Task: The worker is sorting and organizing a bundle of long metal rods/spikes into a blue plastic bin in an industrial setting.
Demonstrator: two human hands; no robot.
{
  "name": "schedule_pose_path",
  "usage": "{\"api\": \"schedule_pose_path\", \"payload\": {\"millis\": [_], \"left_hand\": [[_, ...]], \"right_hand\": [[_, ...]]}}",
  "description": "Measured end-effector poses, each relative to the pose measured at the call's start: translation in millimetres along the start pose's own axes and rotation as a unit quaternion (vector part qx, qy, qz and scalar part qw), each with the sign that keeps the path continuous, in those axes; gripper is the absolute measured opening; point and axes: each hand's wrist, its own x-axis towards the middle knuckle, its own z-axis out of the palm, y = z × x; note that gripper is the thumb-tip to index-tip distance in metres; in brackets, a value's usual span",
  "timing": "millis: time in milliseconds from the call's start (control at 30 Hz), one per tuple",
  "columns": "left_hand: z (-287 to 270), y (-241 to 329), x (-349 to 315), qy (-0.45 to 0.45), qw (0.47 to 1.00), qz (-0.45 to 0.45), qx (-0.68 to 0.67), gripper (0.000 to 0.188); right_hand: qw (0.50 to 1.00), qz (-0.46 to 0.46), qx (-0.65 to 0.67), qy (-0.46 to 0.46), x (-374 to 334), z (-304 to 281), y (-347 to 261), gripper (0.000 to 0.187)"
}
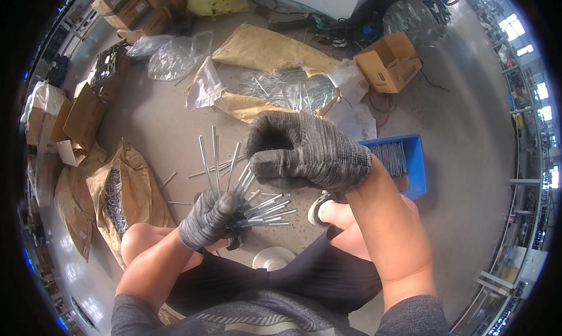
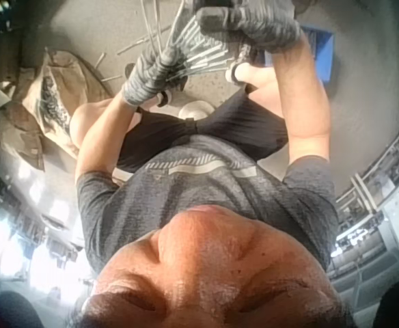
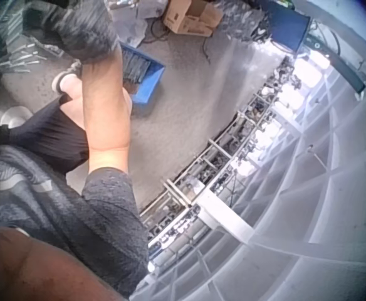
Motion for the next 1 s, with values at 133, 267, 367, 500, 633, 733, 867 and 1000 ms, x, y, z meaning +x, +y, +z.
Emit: {"api": "schedule_pose_path", "payload": {"millis": [133,267,367,500,633,733,867,1000], "left_hand": [[3.2,0.9,1.5,0.012,1.0,0.007,-0.02,0.07],[-0.4,7.4,2.4,-0.006,1.0,-0.012,-0.016,0.067],[0.7,5.8,3.5,-0.003,1.0,-0.017,-0.003,0.069],[-6.3,-8.6,5.4,-0.026,0.999,0.017,0.008,0.073],[0.0,-0.3,2.2,-0.012,1.0,0.004,-0.016,0.073],[0.6,-1.1,2.2,-0.001,0.999,-0.008,-0.033,0.072],[0.5,-5.6,3.1,-0.008,1.0,-0.013,-0.023,0.072],[-1.0,-6.4,4.3,-0.01,1.0,-0.015,-0.008,0.071]], "right_hand": [[0.997,-0.056,-0.044,0.008,3.4,-5.5,4.7,0.021],[0.98,-0.084,-0.178,0.008,7.0,-7.1,6.2,0.02],[0.991,-0.068,-0.113,0.017,5.4,-6.9,8.5,0.019],[0.997,-0.05,-0.059,-0.002,3.0,-4.0,1.9,0.019],[0.983,-0.118,-0.14,0.034,3.6,-6.1,1.6,0.02],[0.993,-0.071,-0.087,0.033,-0.1,-3.5,-4.0,0.02],[0.995,-0.076,-0.064,0.022,-0.9,-0.9,-2.1,0.019],[0.996,-0.051,-0.076,0.013,-1.7,-1.6,-3.1,0.02]]}}
